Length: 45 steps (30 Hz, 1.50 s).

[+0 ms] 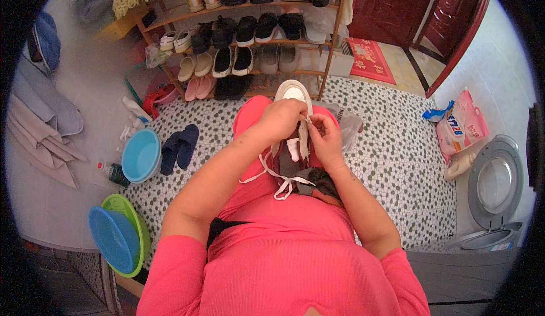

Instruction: The person threads a white shoelace through the eyelets of a shoe by hand while sitting on a bed, then pulls the laces to even them.

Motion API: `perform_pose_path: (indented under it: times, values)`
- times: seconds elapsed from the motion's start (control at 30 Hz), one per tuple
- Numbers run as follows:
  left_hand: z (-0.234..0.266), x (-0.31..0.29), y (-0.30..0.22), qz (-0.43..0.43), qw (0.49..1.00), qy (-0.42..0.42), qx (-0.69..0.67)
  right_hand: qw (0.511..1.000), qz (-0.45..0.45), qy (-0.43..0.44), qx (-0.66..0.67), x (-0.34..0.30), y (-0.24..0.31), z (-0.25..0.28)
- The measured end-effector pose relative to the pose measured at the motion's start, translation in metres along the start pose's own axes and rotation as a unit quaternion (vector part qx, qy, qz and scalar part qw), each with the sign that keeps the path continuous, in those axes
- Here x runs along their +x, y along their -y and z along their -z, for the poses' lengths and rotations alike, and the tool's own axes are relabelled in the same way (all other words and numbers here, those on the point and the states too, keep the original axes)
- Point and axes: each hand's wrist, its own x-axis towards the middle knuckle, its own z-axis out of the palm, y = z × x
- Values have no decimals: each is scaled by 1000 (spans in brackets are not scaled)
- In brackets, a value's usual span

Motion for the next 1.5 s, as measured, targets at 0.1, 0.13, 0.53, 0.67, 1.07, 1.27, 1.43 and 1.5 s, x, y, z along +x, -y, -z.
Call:
perform_pose_path:
  times: [0.1, 0.13, 0.53, 0.67, 1.07, 1.27, 1.43, 1.5]
  values:
    - [1, 1, -3, 4, 1000, -5, 2, 1000, -2, -2, 2, 0, 0, 0]
    - [2, 1, -4, 8, 1000, -4, 5, 1000, -3, -3, 2, 0, 0, 0]
    - [0, 5, -3, -58, 997, -23, 35, 1000, 5, -13, 9, 0, 1, 0]
    - [-1, 4, -3, -40, 998, -26, 34, 1000, 12, -10, -13, -1, 10, 2]
    - [0, 6, -2, -11, 1000, 3, 12, 1000, 10, 11, 10, -1, -5, 2]
    - [-1, 11, 7, -81, 995, 3, 57, 999, 9, 15, 44, -3, -3, 3]
    - [5, 12, 5, -102, 991, 18, 79, 999, 0, 16, 27, -3, 11, 3]
    - [5, 13, 8, -116, 989, 25, 87, 1000, -5, 16, 8, -3, 9, 3]
